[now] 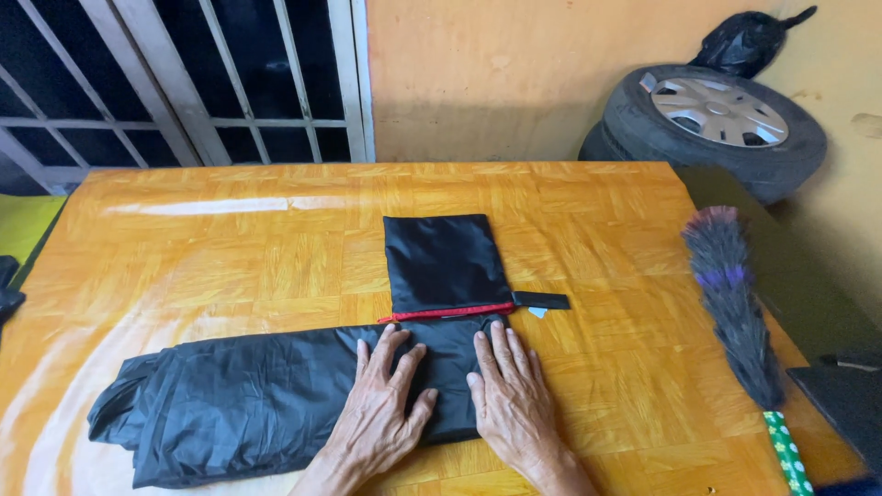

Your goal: The person folds a black fabric item on a wooden table, rolling it into a compact bundle. They then place the folded item into a small black pouch with a red zipper and secure it by zipping the pouch closed.

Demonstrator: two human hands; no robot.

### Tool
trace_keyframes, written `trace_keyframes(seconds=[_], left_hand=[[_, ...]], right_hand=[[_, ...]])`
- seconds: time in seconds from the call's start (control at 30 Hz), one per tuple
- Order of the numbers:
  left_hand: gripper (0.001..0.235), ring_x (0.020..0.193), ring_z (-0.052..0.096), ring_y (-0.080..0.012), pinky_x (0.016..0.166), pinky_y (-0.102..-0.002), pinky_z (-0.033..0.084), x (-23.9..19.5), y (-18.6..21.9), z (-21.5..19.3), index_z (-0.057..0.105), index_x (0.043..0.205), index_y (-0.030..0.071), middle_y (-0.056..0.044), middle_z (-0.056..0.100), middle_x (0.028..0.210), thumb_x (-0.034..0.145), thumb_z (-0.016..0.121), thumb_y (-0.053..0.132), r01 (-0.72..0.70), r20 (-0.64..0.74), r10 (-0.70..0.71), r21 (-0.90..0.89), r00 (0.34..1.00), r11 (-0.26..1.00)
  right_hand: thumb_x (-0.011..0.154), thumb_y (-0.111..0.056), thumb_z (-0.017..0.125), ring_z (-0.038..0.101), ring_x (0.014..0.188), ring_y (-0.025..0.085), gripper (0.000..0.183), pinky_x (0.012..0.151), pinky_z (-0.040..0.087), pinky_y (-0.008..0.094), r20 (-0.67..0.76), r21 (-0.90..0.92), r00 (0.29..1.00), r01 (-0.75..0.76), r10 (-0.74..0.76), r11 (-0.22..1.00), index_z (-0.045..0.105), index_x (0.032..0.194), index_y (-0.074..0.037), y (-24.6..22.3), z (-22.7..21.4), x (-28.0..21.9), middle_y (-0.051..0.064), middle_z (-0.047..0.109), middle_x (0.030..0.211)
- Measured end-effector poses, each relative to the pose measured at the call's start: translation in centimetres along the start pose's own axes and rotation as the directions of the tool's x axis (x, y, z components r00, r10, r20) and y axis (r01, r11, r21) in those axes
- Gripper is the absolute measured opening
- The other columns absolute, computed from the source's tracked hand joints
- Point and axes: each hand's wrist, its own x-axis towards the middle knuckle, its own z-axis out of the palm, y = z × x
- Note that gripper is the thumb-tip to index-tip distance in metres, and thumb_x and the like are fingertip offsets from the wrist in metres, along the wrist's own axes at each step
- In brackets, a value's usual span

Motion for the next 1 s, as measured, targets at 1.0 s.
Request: trace_keyframes(seconds=[1.0], left_hand=[[0.050, 0.141, 0.047, -0.0348, 0.114, -0.061, 0.031, -0.9, -0.7, 0.8, 0.061, 0.139, 0.012, -0.013, 0.055, 0.148, 0.098, 0.060, 0.041, -0.035, -0.023, 0.040, 0.190, 0.999, 0.981]], right_hand=[[0.093, -0.060, 0.060, 0.040, 0.138, 0.047, 0.070, 0.103, 0.040, 0.056, 0.026, 0.116, 1.000, 0.010, -0.013, 0.993, 0.053, 0.148, -0.018, -2.0, -3.2, 1.4, 0.033, 0.033, 0.158]])
